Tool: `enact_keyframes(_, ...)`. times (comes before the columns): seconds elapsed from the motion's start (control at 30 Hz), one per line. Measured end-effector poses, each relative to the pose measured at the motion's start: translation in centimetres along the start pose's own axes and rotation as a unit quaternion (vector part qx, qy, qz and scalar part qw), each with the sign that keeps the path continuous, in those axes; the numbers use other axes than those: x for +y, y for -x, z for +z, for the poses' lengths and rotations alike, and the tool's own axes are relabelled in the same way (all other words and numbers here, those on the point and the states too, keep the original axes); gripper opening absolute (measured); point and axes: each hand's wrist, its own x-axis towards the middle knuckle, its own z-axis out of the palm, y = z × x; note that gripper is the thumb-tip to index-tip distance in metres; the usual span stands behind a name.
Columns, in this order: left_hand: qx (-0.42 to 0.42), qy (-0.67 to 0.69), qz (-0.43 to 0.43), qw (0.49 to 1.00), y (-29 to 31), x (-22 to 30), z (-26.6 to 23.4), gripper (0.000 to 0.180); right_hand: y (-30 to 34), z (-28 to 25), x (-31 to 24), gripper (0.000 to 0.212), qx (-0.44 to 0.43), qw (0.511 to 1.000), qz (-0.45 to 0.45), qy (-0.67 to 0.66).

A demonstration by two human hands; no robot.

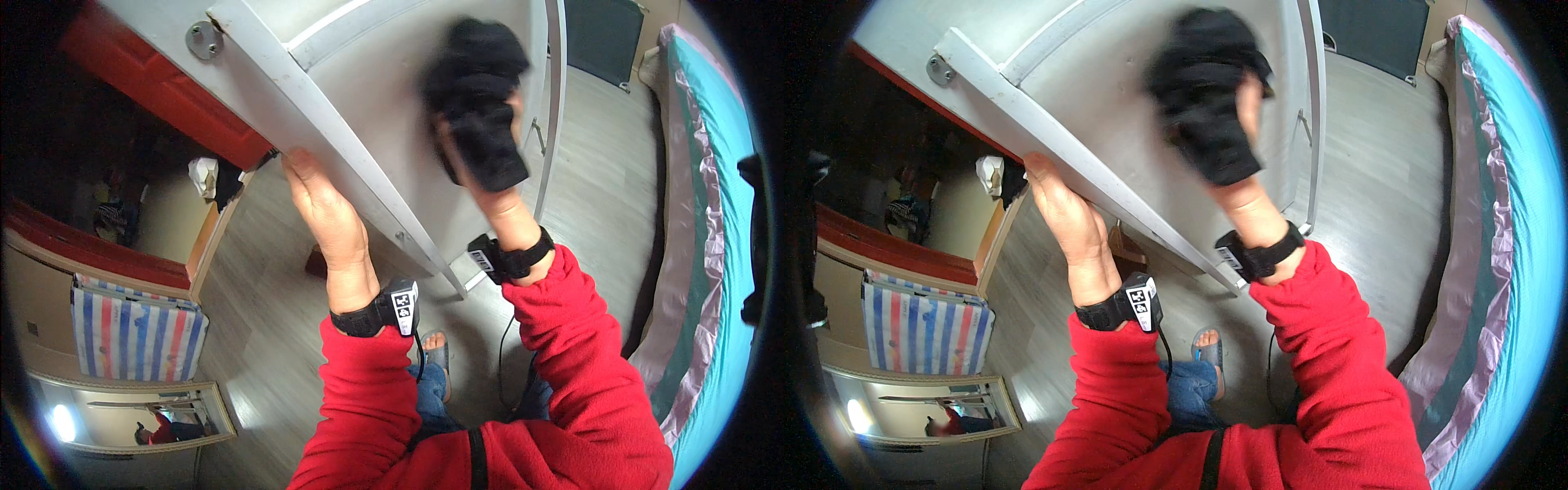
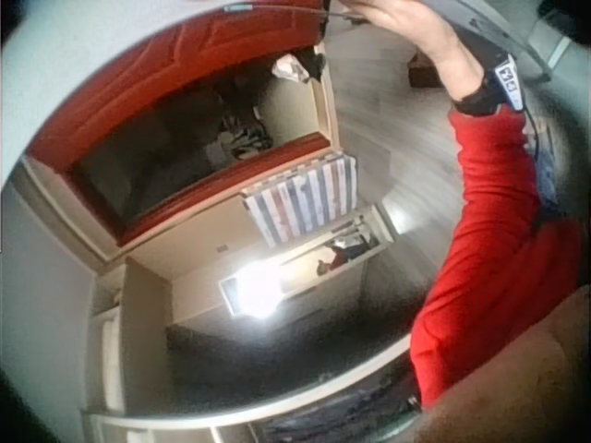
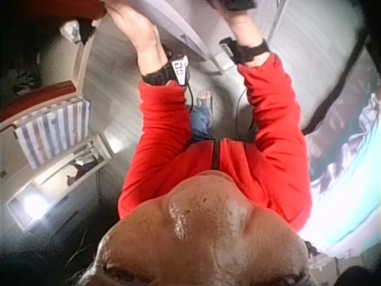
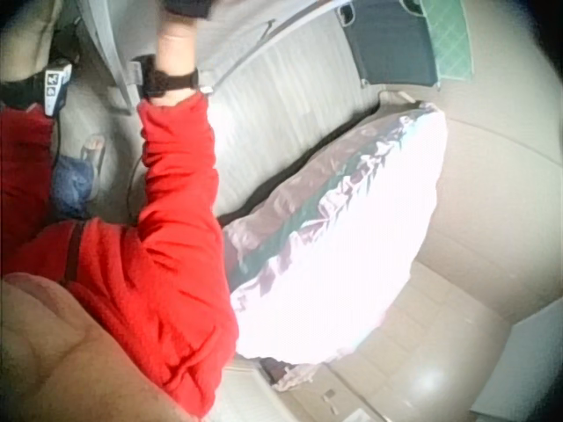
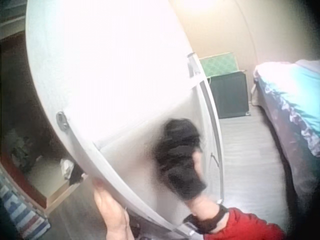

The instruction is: The person kneels on the floor and wipes the legs and underside of a white table with a black cloth. They rotate the table to access different sides and continue wiping the frame and surface edges.

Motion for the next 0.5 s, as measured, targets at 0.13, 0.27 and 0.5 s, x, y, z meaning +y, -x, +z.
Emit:
enact_keyframes(0.13,-0.009,0.017,-0.042,0.999,0.0,0.2,-0.2,0.064,0.5,0.9,-2.7,0.020,-0.013,0.976,-0.026,-0.218)
enact_keyframes(0.27,-0.011,0.017,-0.004,1.000,-0.2,-0.2,-0.3,0.063,5.9,0.3,-1.3,0.023,-0.131,0.969,-0.132,-0.164)
enact_keyframes(0.5,0.000,0.016,-0.011,1.000,-0.5,-0.8,-0.5,0.058,16.1,-3.6,3.4,0.014,-0.418,0.905,-0.070,-0.046)
